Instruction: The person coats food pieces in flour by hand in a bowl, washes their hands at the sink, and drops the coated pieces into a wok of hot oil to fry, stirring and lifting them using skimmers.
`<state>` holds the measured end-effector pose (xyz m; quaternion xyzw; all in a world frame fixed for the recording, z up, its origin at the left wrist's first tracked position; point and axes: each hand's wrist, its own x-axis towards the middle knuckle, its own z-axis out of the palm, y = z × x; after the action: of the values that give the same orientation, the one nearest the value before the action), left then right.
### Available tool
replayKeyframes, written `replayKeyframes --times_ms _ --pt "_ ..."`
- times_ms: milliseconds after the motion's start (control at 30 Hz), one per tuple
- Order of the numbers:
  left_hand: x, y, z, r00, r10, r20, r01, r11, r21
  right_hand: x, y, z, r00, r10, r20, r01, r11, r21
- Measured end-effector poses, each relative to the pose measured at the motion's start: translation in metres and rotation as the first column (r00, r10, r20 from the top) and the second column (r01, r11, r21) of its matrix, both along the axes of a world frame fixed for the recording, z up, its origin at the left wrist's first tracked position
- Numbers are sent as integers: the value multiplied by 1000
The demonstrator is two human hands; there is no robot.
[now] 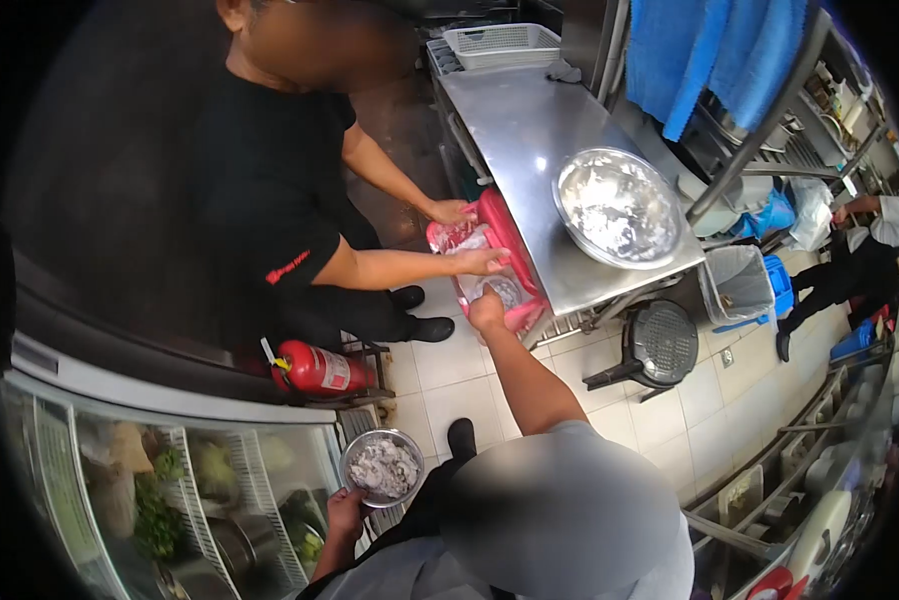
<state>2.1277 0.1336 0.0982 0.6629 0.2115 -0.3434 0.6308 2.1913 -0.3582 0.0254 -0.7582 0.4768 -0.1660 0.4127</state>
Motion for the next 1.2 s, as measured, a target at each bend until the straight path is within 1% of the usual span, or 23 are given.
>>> replayKeyframes --times_ms 33,100,133,233,300,367,467,500,600,633,733,767,800,833,867,900,933,1000,1033,1067,1133,1167,1200 --pt "11 -9 10 1000 -21 -12 21 999 26 16 -7 0 1000 -1 7 1 1000 2" --pt "30 -24 21 1000 -21 -18 21 1000 -8 47 -24 -3 932 221 -286 -221 975 31" --pt "38 -28 25 999 -18 -31 17 999 -32 62 -34 -17 878 265 -399 -284 959 12" --pt "59 -28 18 998 -29 -58 27 999 -39 92 -63 -66 783 152 -603 -289 948 -136" --pt "74 -27 8 997 -44 -56 42 998 -38 105 -76 -98 763 107 -638 -283 942 -181" --pt "82 -24 4 993 -99 -71 100 995 13 119 -86 -123 754 139 -642 -311 937 -162" --pt "90 -29 4 990 -130 -46 131 991 36 138 -94 -150 743 265 -614 -397 914 -86" --pt "92 -34 7 994 -109 -24 109 994 -7 143 -97 -156 740 313 -595 -426 903 -55" --pt "97 -39 7 990 -137 -18 137 990 20 151 -106 -165 749 404 -525 -479 878 -8" --pt "99 -42 7 989 -149 -19 150 987 64 153 -108 -167 756 424 -498 -493 870 -8" --pt "107 -45 -6 979 -202 7 201 978 47 155 -118 -176 793 486 -368 -544 837 -65" --pt "110 -50 -7 973 -228 31 226 973 44 153 -121 -181 845 474 -248 -497 867 -38" --pt "115 -58 -6 972 -233 26 232 972 41 148 -121 -183 911 408 -51 -405 912 68" --pt "120 -65 -9 960 -276 45 273 960 62 139 -111 -152 984 99 148 -151 906 395" --pt "126 -71 -13 946 -318 63 313 946 84 132 -105 -135 938 -267 220 37 710 703" --pt "133 -80 -19 937 -342 74 334 937 102 125 -108 -129 904 -386 185 94 600 795" --pt "140 -90 -27 927 -365 82 355 927 119 119 -116 -139 904 -388 182 100 604 791" --pt "154 -113 -46 897 -432 96 421 900 116 106 -129 -166 678 -728 100 180 296 938" --pt "156 -139 -33 914 -396 89 392 918 60 97 -129 -146 680 -733 33 237 262 936" --pt "159 -165 -20 929 -362 74 363 932 5 88 -129 -125 674 -738 26 256 266 930" --pt "172 -187 -62 908 -390 153 400 916 -43 69 -122 -99 757 -643 115 57 240 969" --pt "175 -203 -71 906 -381 183 395 917 -51 67 -111 -75 725 -668 167 51 294 954" --pt "178 -222 -74 904 -369 215 389 919 -62 59 -105 -58 705 -663 251 -120 237 964"
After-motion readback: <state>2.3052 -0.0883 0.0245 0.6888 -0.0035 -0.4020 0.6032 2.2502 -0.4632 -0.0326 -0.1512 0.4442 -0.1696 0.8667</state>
